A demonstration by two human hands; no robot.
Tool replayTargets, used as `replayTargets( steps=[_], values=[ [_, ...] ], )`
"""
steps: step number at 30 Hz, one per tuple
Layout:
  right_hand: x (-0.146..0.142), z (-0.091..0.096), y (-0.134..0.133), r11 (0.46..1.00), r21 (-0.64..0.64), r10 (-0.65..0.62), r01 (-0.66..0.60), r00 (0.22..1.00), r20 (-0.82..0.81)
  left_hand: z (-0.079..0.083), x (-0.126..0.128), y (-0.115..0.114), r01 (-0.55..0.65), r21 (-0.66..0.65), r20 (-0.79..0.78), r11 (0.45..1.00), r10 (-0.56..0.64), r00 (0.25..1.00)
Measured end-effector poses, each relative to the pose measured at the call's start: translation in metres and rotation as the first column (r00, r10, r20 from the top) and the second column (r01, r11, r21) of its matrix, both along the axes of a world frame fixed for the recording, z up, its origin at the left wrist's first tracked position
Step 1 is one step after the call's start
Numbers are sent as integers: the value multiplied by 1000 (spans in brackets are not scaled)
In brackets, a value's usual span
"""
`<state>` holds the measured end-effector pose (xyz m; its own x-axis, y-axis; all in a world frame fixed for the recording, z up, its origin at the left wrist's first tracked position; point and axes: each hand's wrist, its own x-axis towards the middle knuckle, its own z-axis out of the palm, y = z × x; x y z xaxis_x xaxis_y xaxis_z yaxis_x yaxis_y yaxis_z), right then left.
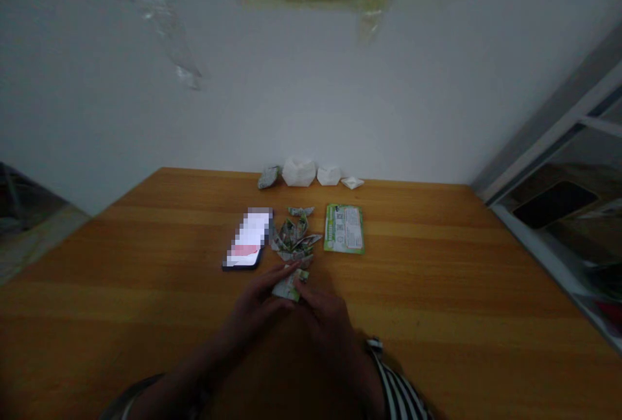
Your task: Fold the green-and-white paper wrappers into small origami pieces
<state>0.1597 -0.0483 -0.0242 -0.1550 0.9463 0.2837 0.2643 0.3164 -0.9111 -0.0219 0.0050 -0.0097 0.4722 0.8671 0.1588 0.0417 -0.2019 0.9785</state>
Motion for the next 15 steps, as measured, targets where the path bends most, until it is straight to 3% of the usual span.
replayTargets(
  steps=[6,10,13,15],
  values=[
    [1,-1,3,990,-116,-89,75,989,-119,1,-3,-1,80,-123,-10,989,-82,997],
    [1,3,6,975,-223,-71,4,953,-293,14,-4,-2,189,-176,18,966,-189,982],
    [0,1,8,962,-263,-159,67,925,-345,22,-2,-2,269,-181,21,946,-270,963],
    [0,-1,8,962,-246,-200,122,924,-325,22,0,-3,255,-189,4,948,-259,966]
  ],
)
